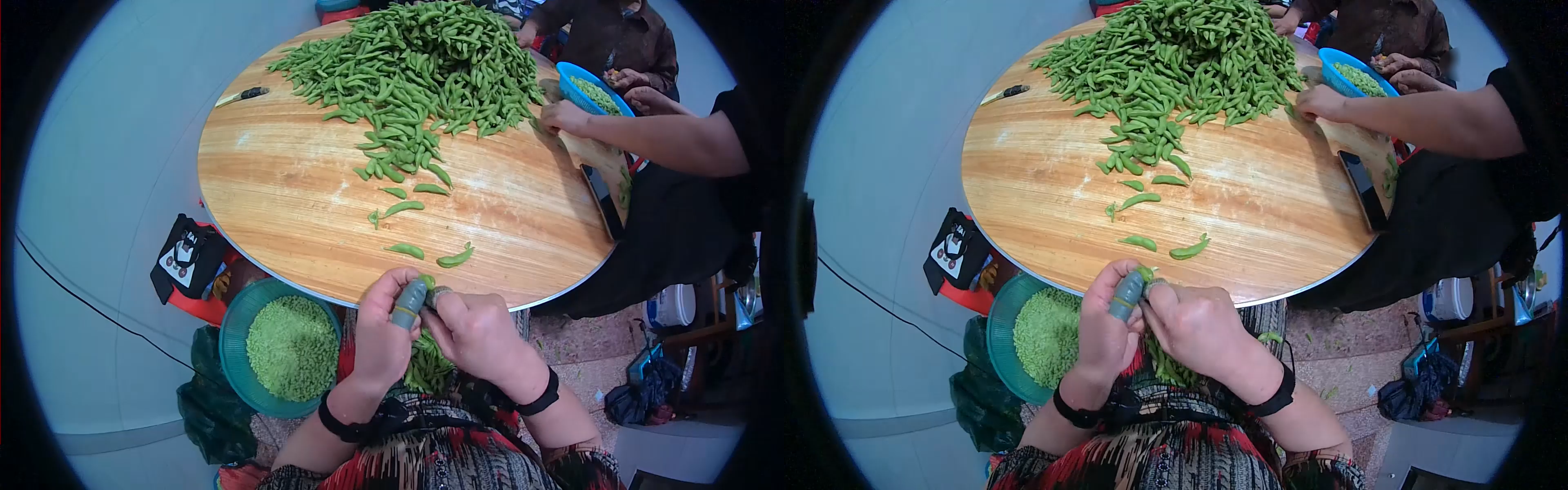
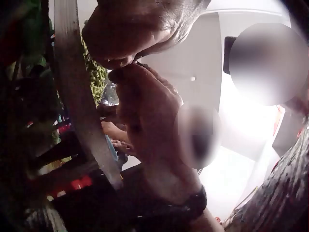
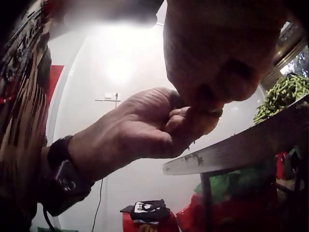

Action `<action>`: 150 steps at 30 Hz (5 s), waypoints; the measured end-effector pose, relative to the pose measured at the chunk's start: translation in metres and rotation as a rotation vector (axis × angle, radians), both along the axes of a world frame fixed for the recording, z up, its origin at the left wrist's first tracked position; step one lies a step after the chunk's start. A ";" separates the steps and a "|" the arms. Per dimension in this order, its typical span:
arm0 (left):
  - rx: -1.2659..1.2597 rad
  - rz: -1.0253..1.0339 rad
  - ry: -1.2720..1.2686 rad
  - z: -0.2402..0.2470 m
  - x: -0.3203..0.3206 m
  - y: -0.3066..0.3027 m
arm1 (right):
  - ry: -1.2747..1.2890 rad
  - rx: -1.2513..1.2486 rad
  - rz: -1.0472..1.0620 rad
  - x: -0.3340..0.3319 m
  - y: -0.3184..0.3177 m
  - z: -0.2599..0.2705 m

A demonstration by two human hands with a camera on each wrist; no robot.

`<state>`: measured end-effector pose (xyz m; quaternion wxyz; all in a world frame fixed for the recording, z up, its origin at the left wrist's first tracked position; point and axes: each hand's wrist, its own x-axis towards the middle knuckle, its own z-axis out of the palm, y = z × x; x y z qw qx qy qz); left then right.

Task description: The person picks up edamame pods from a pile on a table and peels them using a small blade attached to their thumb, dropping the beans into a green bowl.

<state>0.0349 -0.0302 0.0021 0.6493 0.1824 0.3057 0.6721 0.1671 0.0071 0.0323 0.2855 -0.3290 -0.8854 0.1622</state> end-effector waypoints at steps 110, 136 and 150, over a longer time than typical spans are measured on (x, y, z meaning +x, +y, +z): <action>0.176 0.082 0.929 0.010 -0.011 0.005 | 0.498 -0.885 -0.025 0.003 0.003 -0.008; -0.074 0.326 0.350 0.013 -0.062 0.024 | -0.013 -0.717 0.384 -0.011 0.062 0.020; 0.256 0.311 1.706 0.020 -0.105 -0.022 | -0.317 -0.045 -0.041 -0.034 0.122 0.006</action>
